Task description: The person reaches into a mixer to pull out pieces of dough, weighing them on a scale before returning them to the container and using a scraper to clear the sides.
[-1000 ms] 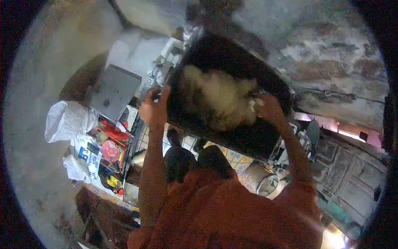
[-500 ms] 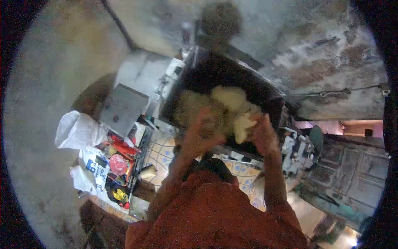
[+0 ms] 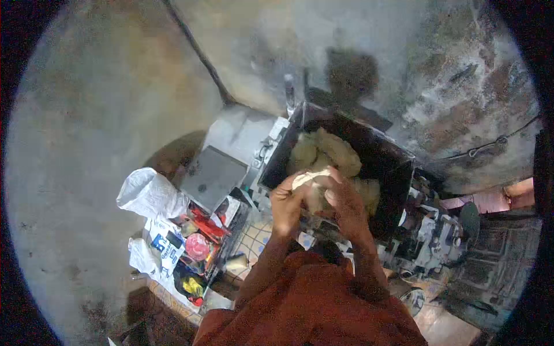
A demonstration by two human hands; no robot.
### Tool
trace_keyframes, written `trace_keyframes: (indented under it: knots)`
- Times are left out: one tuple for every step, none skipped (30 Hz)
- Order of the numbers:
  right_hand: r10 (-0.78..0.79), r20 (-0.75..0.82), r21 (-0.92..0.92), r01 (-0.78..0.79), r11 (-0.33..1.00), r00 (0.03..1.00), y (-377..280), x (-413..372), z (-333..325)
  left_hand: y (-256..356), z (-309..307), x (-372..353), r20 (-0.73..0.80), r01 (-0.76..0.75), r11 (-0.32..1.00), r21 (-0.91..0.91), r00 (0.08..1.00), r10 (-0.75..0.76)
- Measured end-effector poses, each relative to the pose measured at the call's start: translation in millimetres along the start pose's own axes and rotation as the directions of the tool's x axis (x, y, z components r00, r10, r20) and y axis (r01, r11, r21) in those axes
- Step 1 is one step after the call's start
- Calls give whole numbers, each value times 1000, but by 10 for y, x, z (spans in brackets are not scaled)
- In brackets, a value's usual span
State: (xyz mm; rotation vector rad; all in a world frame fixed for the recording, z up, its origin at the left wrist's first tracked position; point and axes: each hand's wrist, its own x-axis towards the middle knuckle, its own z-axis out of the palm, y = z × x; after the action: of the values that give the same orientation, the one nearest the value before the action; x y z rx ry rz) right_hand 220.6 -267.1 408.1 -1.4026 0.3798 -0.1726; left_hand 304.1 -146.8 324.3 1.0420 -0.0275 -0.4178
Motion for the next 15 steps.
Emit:
trace_keyframes:
  knots:
    - [-57,-44,-44,55,998,997,75,48,0,112,75,-22,-38,-97,987,127,994,102]
    - [-113,-87,-94,105,990,990,151,98,-1,145,96,-16,-46,-92,988,124,994,98]
    - [-122,-108,-81,113,990,987,288,178,-22,170,118,3,-54,-85,989,119,994,92]
    - [-127,-129,-70,119,990,984,355,219,-33,196,140,14,-63,-76,990,115,994,84]
    - [-295,-115,-290,252,923,949,344,203,-18,258,183,-11,-98,-49,997,60,994,54]
    - [-449,-67,-492,362,791,891,328,183,6,345,246,-48,-129,-22,1000,4,991,22]
    - [-530,17,-624,423,657,848,313,174,1,401,282,-60,-157,4,999,-53,988,-12]
    - [-602,100,-730,469,497,792,300,166,-3,423,260,-33,-128,37,996,-78,991,-47]
    - [-612,188,-782,494,380,768,282,181,-42,430,224,-20,-61,57,998,-41,996,-59]
    - [-607,276,-818,513,258,745,274,180,-85,426,173,-11,4,75,997,-1,997,-75]
    - [-585,228,-787,501,360,778,359,208,-137,404,107,12,68,92,995,41,993,-95]
    - [-558,183,-745,484,458,809,504,265,-188,362,18,36,177,126,985,115,973,-145]
    - [-526,142,-695,463,551,838,587,303,-236,325,-12,17,282,-111,952,285,959,27]
    - [-658,198,-692,579,431,726,560,363,-272,336,17,-22,410,-347,842,413,896,168]
    - [-538,138,-623,495,606,832,487,373,-254,361,58,-84,549,-563,666,490,792,266]
